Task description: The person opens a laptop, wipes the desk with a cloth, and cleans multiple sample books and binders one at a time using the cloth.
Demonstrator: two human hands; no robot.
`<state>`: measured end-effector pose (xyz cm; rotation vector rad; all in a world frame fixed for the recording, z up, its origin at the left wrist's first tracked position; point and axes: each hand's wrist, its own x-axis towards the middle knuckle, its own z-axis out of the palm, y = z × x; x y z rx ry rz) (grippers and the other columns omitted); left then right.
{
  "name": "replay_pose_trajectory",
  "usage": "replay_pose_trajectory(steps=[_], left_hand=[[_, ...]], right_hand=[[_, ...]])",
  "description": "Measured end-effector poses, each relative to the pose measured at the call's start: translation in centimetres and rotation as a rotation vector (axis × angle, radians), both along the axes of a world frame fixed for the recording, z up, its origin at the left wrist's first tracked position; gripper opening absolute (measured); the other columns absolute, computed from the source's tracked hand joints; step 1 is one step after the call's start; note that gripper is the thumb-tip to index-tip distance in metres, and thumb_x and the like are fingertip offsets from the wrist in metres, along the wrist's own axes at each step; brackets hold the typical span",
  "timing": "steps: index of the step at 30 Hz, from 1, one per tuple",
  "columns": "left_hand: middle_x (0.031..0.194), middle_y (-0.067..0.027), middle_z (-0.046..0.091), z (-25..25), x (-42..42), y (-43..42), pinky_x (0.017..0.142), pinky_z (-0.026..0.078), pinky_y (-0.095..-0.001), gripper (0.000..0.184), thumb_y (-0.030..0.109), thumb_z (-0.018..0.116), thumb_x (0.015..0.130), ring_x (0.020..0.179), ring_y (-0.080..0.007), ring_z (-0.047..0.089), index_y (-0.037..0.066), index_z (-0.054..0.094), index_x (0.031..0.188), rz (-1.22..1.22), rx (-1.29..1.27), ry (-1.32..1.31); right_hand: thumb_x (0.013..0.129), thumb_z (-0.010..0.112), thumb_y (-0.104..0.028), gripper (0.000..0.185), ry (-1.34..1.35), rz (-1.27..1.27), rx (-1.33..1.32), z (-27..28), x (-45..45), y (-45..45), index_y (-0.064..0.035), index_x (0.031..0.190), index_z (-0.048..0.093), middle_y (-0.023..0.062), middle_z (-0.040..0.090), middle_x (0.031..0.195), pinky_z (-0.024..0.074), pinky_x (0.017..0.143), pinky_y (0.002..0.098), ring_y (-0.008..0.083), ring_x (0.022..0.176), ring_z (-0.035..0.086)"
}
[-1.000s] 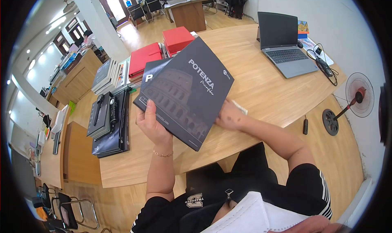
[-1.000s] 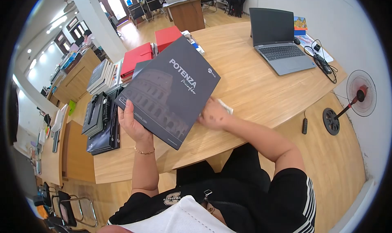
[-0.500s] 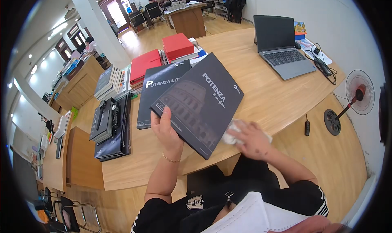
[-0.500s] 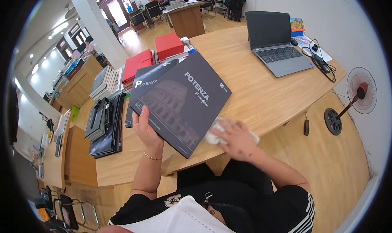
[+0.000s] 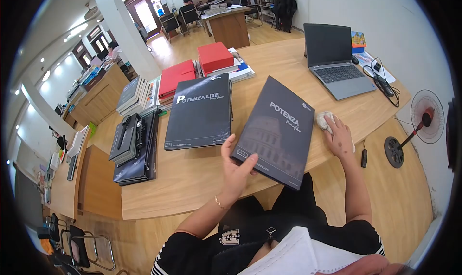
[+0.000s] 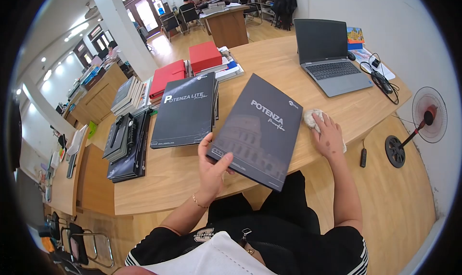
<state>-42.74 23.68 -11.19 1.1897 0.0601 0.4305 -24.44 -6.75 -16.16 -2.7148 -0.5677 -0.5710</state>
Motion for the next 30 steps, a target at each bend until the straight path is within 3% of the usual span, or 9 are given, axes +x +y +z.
replay_pose_trajectory(steps=[6,9,10,12,15,18,21,25,30], left_hand=[[0.098,-0.0068,0.062,-3.8,-0.9,1.0,0.055,0.049,-0.0221,0.07,0.0,0.075,0.08,0.073,-0.0113,0.06,0.004,0.034,0.137,-0.208,0.096,0.11],[0.097,-0.008,0.064,-5.3,-1.1,1.5,0.062,0.051,-0.0234,0.067,0.0,0.076,0.079,0.077,-0.0123,0.062,0.002,0.037,0.134,-0.152,0.372,0.069],[0.098,-0.0094,0.064,-5.3,-1.3,1.5,0.064,0.051,-0.0243,0.069,0.003,0.079,0.077,0.081,-0.0136,0.064,0.001,0.038,0.133,-0.165,0.365,0.103],[0.101,-0.0123,0.066,-4.8,-1.3,1.5,0.069,0.051,-0.026,0.073,0.008,0.083,0.073,0.088,-0.0162,0.066,-0.002,0.041,0.132,-0.195,0.358,0.161],[0.095,-0.0165,0.067,-2.6,-1.6,1.4,0.07,0.052,-0.0309,0.078,0.029,0.085,0.071,0.084,-0.0236,0.068,-0.002,0.045,0.131,-0.11,0.953,0.364],[0.085,-0.0191,0.066,-3.2,-1.3,1.2,0.068,0.052,-0.0379,0.083,0.047,0.079,0.071,0.079,-0.0317,0.066,-0.003,0.051,0.13,0.086,1.328,0.04],[0.079,-0.019,0.065,-2.7,-1.4,0.3,0.065,0.05,-0.0414,0.081,0.053,0.074,0.074,0.073,-0.0348,0.063,-0.003,0.054,0.129,0.085,1.5,0.068],[0.076,-0.0179,0.064,-4.1,-1.7,-0.2,0.062,0.048,-0.0408,0.074,0.049,0.072,0.078,0.068,-0.0343,0.061,-0.004,0.056,0.126,0.158,1.583,-0.038],[0.072,-0.0165,0.062,-4.0,-2.0,-0.4,0.06,0.046,-0.0411,0.071,0.047,0.072,0.079,0.065,-0.0339,0.059,-0.004,0.056,0.125,0.168,1.601,-0.012]], right_hand=[[0.088,0.057,-0.027,0.051,-0.005,-0.036,-0.027,-0.4,-0.2,0.4,-0.0173,0.138,0.05,0.0171,0.048,0.139,0.0351,0.103,0.0458,0.0318,0.129,0.044],[0.089,0.057,-0.029,0.051,-0.009,-0.058,-0.027,-0.5,-0.1,0.7,-0.0179,0.138,0.05,0.0167,0.049,0.139,0.0355,0.102,0.0464,0.0317,0.128,0.044],[0.088,0.058,-0.025,0.052,-0.008,-0.045,-0.045,0.0,-0.4,0.8,-0.0145,0.138,0.049,0.0181,0.049,0.138,0.0367,0.102,0.045,0.0336,0.127,0.046],[0.089,0.058,-0.028,0.051,0.0,-0.037,-0.029,-0.3,0.0,0.6,-0.0174,0.137,0.049,0.0157,0.049,0.137,0.0365,0.101,0.0464,0.0323,0.127,0.045],[0.089,0.059,-0.029,0.052,0.026,-0.052,-0.014,-0.3,0.7,0.6,-0.0175,0.138,0.049,0.0145,0.048,0.137,0.037,0.101,0.0466,0.0316,0.127,0.045],[0.089,0.059,-0.031,0.052,0.049,-0.073,-0.011,-0.5,2.9,0.2,-0.0177,0.139,0.048,0.0144,0.048,0.139,0.0373,0.101,0.0464,0.0311,0.128,0.045],[0.089,0.059,-0.031,0.051,0.013,-0.109,0.012,-1.8,6.2,-0.3,-0.0209,0.138,0.048,0.0125,0.05,0.137,0.0372,0.1,0.0465,0.0305,0.125,0.047],[0.09,0.058,-0.034,0.051,0.05,-0.264,-0.038,-1.0,8.1,-5.1,-0.0257,0.139,0.047,0.0099,0.05,0.139,0.0358,0.101,0.0495,0.0292,0.126,0.047],[0.091,0.052,-0.04,0.054,0.158,-0.638,-0.038,-0.4,9.9,-13.0,-0.0306,0.143,0.043,0.0074,0.045,0.146,0.0332,0.104,0.0551,0.0295,0.132,0.043]])
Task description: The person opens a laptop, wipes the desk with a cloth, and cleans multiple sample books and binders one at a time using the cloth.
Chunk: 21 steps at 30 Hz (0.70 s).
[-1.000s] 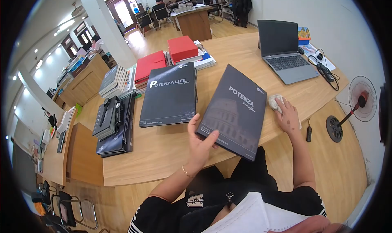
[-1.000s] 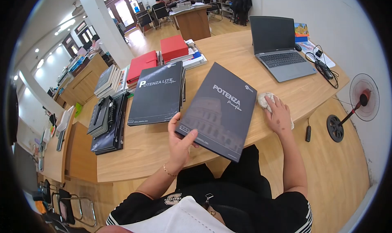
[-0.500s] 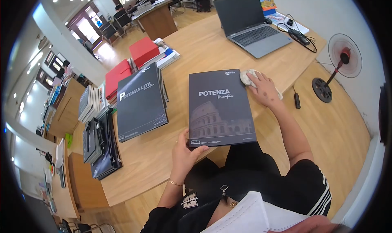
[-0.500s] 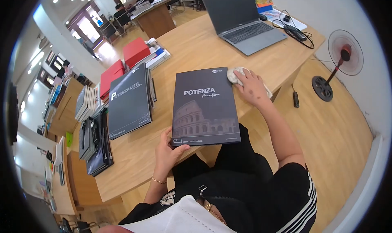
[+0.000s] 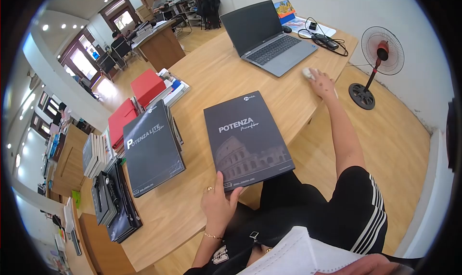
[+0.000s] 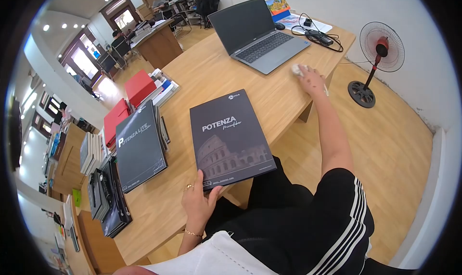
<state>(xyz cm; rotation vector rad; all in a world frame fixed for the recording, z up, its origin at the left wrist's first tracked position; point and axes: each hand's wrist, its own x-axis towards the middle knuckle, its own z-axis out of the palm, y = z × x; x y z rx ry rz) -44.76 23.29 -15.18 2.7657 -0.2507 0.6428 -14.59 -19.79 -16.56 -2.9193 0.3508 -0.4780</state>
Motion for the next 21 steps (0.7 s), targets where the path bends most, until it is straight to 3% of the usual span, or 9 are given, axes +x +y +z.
replay_pose_trajectory(steps=[4,7,11,14,17,20,21], left_hand=[[0.083,-0.0171,0.064,0.1,0.3,-0.5,0.065,0.046,-0.0402,0.07,0.045,0.071,0.08,0.071,-0.0328,0.06,-0.006,0.054,0.126,0.009,0.026,0.036],[0.084,-0.0171,0.064,-0.1,0.3,-1.2,0.065,0.046,-0.0406,0.07,0.045,0.069,0.081,0.071,-0.0327,0.06,-0.007,0.054,0.126,0.039,0.011,0.05],[0.086,-0.0174,0.063,-0.6,1.7,-2.8,0.065,0.045,-0.0416,0.068,0.045,0.068,0.083,0.073,-0.0328,0.06,-0.008,0.054,0.124,0.049,-0.029,-0.005],[0.091,-0.0173,0.062,-0.1,2.3,-3.6,0.07,0.044,-0.0426,0.066,0.043,0.067,0.083,0.08,-0.0322,0.059,-0.007,0.055,0.124,0.068,-0.026,0.021],[0.106,-0.0163,0.061,0.7,1.8,-3.3,0.08,0.041,-0.0436,0.059,0.039,0.065,0.085,0.094,-0.0322,0.057,-0.004,0.057,0.124,0.075,0.01,0.03],[0.124,-0.0127,0.058,0.1,1.5,-2.6,0.091,0.036,-0.0452,0.05,0.033,0.064,0.087,0.111,-0.0329,0.053,0.002,0.058,0.126,0.037,0.092,-0.051],[0.13,-0.0111,0.056,-0.2,1.4,-2.3,0.094,0.035,-0.0459,0.047,0.03,0.063,0.087,0.117,-0.0332,0.051,0.005,0.059,0.126,0.019,0.123,-0.088]], right_hand=[[0.09,0.051,-0.041,0.055,0.016,-0.122,-0.002,-0.1,1.5,-2.3,-0.032,0.144,0.042,0.0072,0.042,0.149,0.0348,0.103,0.0567,0.0331,0.132,0.043],[0.089,0.052,-0.037,0.056,0.016,0.04,-0.053,-1.0,1.1,-1.2,-0.0326,0.144,0.042,0.0072,0.042,0.148,0.0371,0.102,0.0555,0.0353,0.129,0.045],[0.083,0.059,-0.022,0.055,-0.056,0.399,-0.036,-1.2,-4.1,4.6,-0.0308,0.137,0.051,0.0084,0.045,0.145,0.0403,0.099,0.0508,0.0347,0.12,0.05],[0.08,0.063,-0.014,0.054,-0.048,0.71,0.234,0.0,-8.3,8.2,-0.023,0.133,0.057,0.0116,0.05,0.14,0.0411,0.099,0.0465,0.0355,0.116,0.052],[0.078,0.066,-0.011,0.052,0.138,0.734,1.037,1.3,-11.3,12.1,-0.0144,0.129,0.061,0.0134,0.057,0.132,0.0408,0.1,0.0423,0.0356,0.113,0.053],[0.079,0.066,-0.012,0.051,-0.131,1.209,0.542,3.9,-13.9,16.4,-0.009,0.129,0.059,0.0142,0.058,0.129,0.0402,0.099,0.041,0.0357,0.113,0.053],[0.081,0.066,-0.017,0.055,-0.02,1.327,0.396,3.9,-14.4,17.7,-0.0166,0.134,0.055,0.0132,0.051,0.138,0.0386,0.099,0.0427,0.035,0.119,0.05]])
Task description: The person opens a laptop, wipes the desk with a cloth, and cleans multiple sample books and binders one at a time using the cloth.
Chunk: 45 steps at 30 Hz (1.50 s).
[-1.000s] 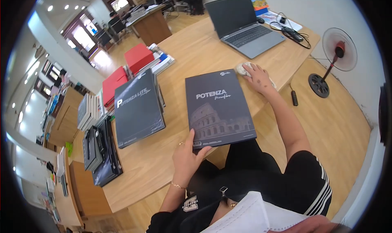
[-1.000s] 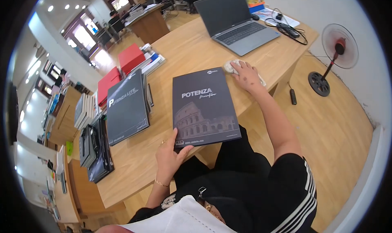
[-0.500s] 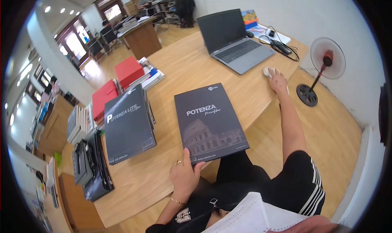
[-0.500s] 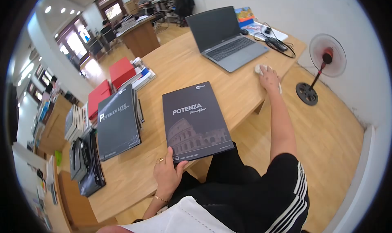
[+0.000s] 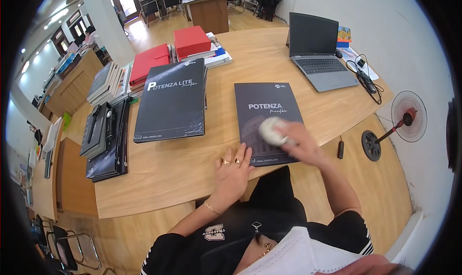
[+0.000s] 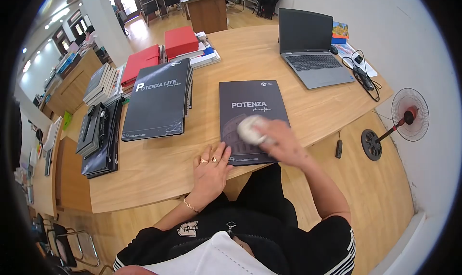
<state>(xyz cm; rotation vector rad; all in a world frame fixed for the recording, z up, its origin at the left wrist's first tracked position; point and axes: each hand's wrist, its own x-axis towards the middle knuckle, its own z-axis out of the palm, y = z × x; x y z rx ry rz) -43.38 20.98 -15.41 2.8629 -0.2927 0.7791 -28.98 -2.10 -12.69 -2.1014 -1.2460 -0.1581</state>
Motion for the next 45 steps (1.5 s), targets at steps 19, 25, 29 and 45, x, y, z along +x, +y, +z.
replay_pose_trajectory(steps=[19,25,29,45], left_hand=[[0.132,-0.0091,0.059,-0.5,0.4,1.4,0.095,0.035,-0.047,0.041,0.027,0.062,0.089,0.121,-0.0313,0.052,0.01,0.061,0.126,-0.06,-0.143,0.059],[0.132,-0.0089,0.058,-0.5,0.4,1.2,0.095,0.035,-0.0464,0.039,0.028,0.062,0.088,0.12,-0.0319,0.051,0.01,0.062,0.123,-0.027,-0.084,0.034],[0.127,-0.0076,0.059,-0.1,0.2,0.9,0.094,0.035,-0.0457,0.037,0.028,0.064,0.086,0.115,-0.029,0.051,0.01,0.065,0.119,-0.01,-0.112,0.04],[0.115,-0.0106,0.064,-0.2,-0.1,0.4,0.091,0.037,-0.0434,0.037,0.029,0.065,0.085,0.102,-0.0249,0.056,0.007,0.066,0.115,0.01,-0.05,-0.035]], right_hand=[[0.092,0.055,-0.032,0.051,-0.038,-0.588,-0.441,-2.1,17.8,9.2,-0.0327,0.142,0.043,0.0063,0.04,0.149,0.0351,0.098,0.0607,0.0305,0.133,0.041],[0.091,0.056,-0.028,0.049,-0.145,-0.225,-0.381,-1.3,8.5,10.5,-0.0307,0.139,0.048,0.0076,0.043,0.146,0.0364,0.095,0.0567,0.0315,0.128,0.045],[0.092,0.053,-0.026,0.05,-0.068,0.056,-0.383,0.4,1.8,10.7,-0.0295,0.141,0.047,0.0114,0.038,0.151,0.0314,0.099,0.0505,0.0324,0.134,0.039],[0.091,0.056,-0.03,0.048,-0.09,-0.154,-0.346,-0.7,15.8,20.1,-0.0309,0.138,0.048,0.0102,0.046,0.145,0.0346,0.102,0.0549,0.0305,0.129,0.046]])
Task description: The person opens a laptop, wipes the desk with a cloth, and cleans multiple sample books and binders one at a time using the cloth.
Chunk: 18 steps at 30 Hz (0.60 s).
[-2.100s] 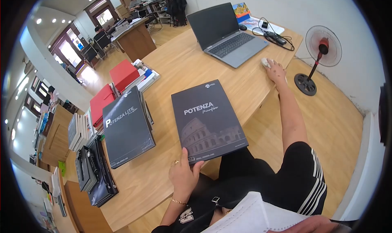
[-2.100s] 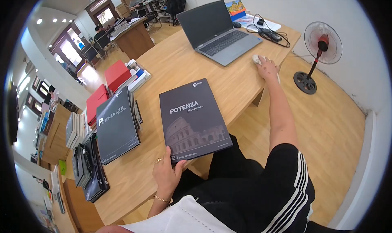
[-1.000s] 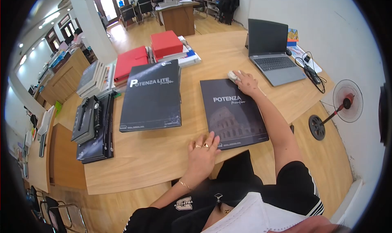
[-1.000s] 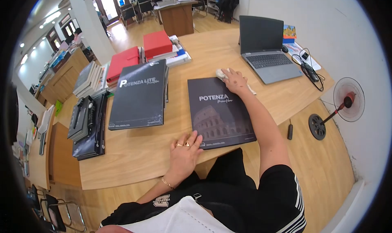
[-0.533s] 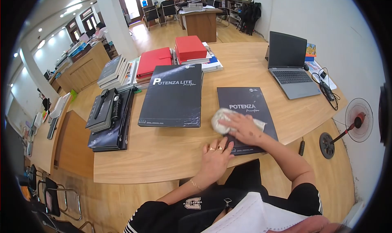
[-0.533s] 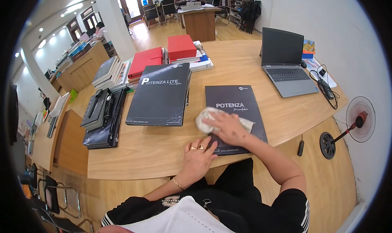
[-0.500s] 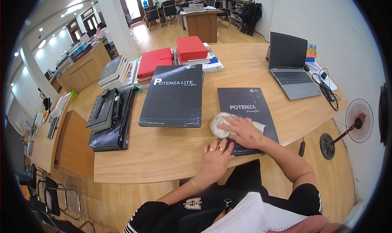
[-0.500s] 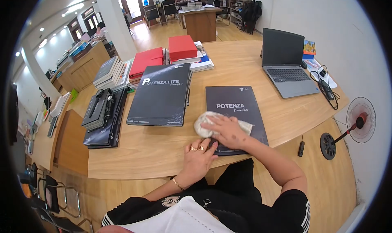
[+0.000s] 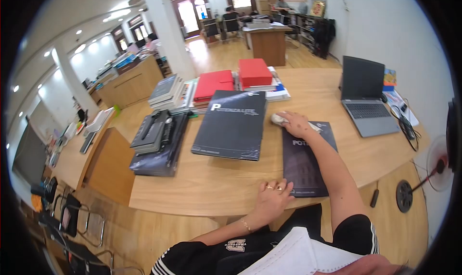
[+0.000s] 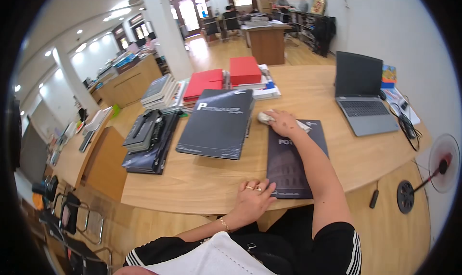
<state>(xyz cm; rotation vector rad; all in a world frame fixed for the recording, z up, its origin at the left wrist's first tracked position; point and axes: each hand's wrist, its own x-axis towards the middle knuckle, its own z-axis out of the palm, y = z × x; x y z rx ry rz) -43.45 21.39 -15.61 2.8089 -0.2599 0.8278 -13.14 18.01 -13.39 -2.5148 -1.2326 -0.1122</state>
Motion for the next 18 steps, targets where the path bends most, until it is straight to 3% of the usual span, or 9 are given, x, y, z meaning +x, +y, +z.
replay_pose_trajectory(steps=[2,11,18], left_hand=[[0.115,-0.0101,0.065,-0.3,0.1,-0.1,0.09,0.037,-0.0424,0.037,0.031,0.065,0.085,0.099,-0.0235,0.056,0.007,0.066,0.115,0.01,0.008,-0.008],[0.116,-0.0097,0.063,0.2,0.1,-0.6,0.09,0.036,-0.0429,0.038,0.03,0.067,0.083,0.095,-0.0243,0.056,0.008,0.066,0.113,0.046,-0.023,0.01],[0.1,-0.0044,0.062,0.4,0.1,-0.6,0.088,0.035,-0.0415,0.031,0.028,0.07,0.079,0.092,-0.0231,0.055,0.009,0.069,0.103,0.021,-0.091,-0.069]], right_hand=[[0.091,0.057,-0.029,0.049,0.043,-0.074,0.014,-0.2,0.6,0.4,-0.0302,0.139,0.048,0.0112,0.045,0.145,0.0359,0.102,0.0543,0.0311,0.13,0.046],[0.088,0.058,-0.021,0.05,-0.041,0.321,0.161,-1.6,-4.9,-3.9,-0.0244,0.138,0.05,0.0169,0.047,0.142,0.0351,0.105,0.05,0.0343,0.132,0.042],[0.086,0.059,-0.018,0.053,0.023,0.437,0.105,-0.2,-14.4,-9.7,-0.0227,0.138,0.05,0.0172,0.042,0.146,0.0325,0.106,0.0508,0.0381,0.135,0.038]])
